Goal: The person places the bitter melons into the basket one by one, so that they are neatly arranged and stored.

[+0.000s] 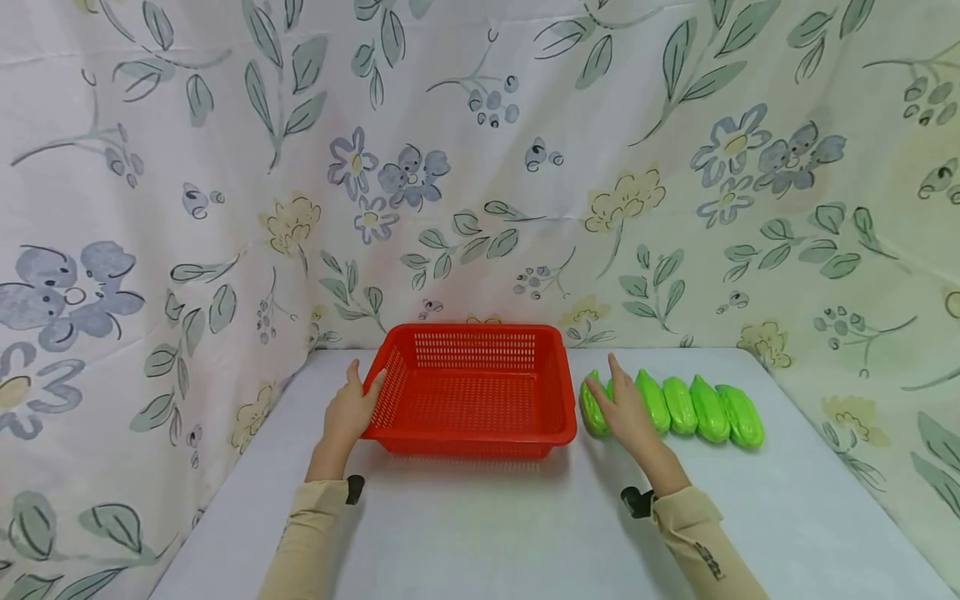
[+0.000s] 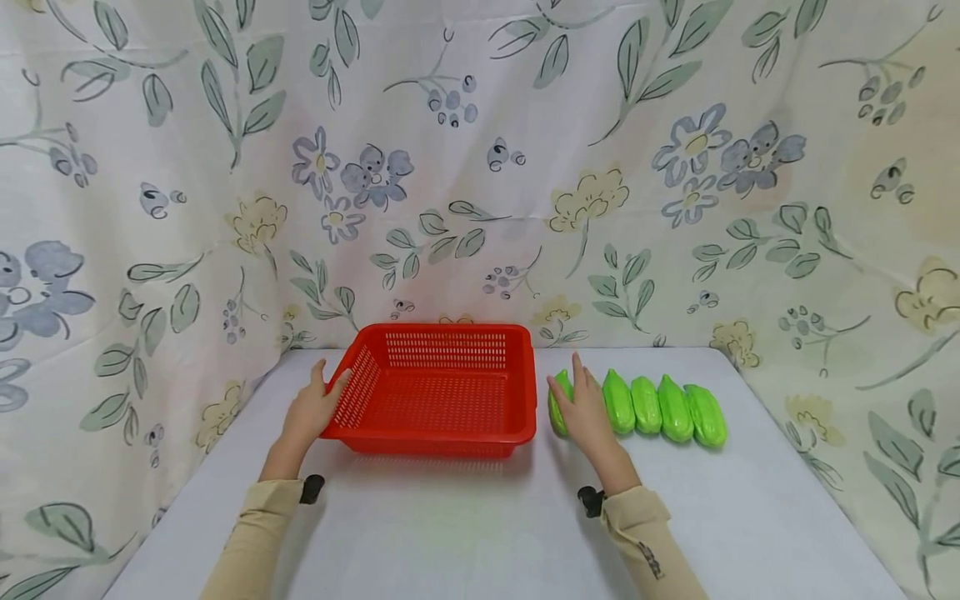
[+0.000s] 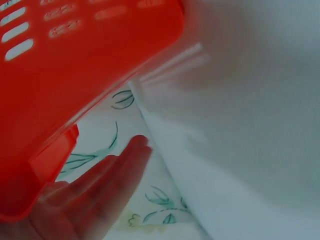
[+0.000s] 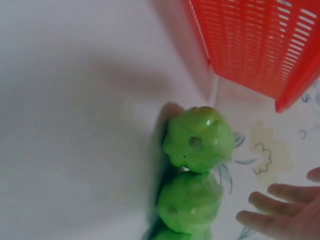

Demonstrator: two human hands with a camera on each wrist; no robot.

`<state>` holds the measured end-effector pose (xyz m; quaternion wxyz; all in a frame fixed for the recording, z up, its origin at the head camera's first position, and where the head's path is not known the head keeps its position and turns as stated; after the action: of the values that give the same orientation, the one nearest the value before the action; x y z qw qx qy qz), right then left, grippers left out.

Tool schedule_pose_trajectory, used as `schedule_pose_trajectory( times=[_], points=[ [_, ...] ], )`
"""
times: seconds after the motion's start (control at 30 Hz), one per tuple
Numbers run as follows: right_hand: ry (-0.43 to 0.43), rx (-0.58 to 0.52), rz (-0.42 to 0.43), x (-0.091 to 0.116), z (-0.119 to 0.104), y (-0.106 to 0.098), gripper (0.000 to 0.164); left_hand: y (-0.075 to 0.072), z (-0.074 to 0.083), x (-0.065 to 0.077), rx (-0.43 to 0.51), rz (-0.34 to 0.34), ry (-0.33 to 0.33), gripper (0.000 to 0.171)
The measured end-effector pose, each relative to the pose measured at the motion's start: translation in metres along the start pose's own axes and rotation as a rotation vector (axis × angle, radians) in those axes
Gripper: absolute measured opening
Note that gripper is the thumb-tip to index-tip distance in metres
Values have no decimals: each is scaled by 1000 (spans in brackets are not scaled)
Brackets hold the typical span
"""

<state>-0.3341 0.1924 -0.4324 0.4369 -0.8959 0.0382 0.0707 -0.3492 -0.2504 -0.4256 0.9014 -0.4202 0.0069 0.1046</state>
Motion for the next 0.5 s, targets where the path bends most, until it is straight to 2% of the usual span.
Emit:
schedule_pose_trajectory(
  times=[0.23,0.5],
  points=[
    [28,-104,-5,-4,5,9,78,4,-2,-4,49,38,20,67],
    [26,-185,26,-5,6,16,75,7,-3,-5,100,7,17,59]
  ],
)
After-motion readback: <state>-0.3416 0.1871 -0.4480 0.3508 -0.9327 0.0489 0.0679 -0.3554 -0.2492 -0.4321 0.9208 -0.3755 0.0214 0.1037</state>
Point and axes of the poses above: each hand's wrist, its own x-axis away from the middle knuckle, its own y-axis out of the palm, z = x × y, the point moved 5 cm from there along -x, towards the middle knuckle, and after that the axes turned 7 degrees about x, right-handed, at the moved point
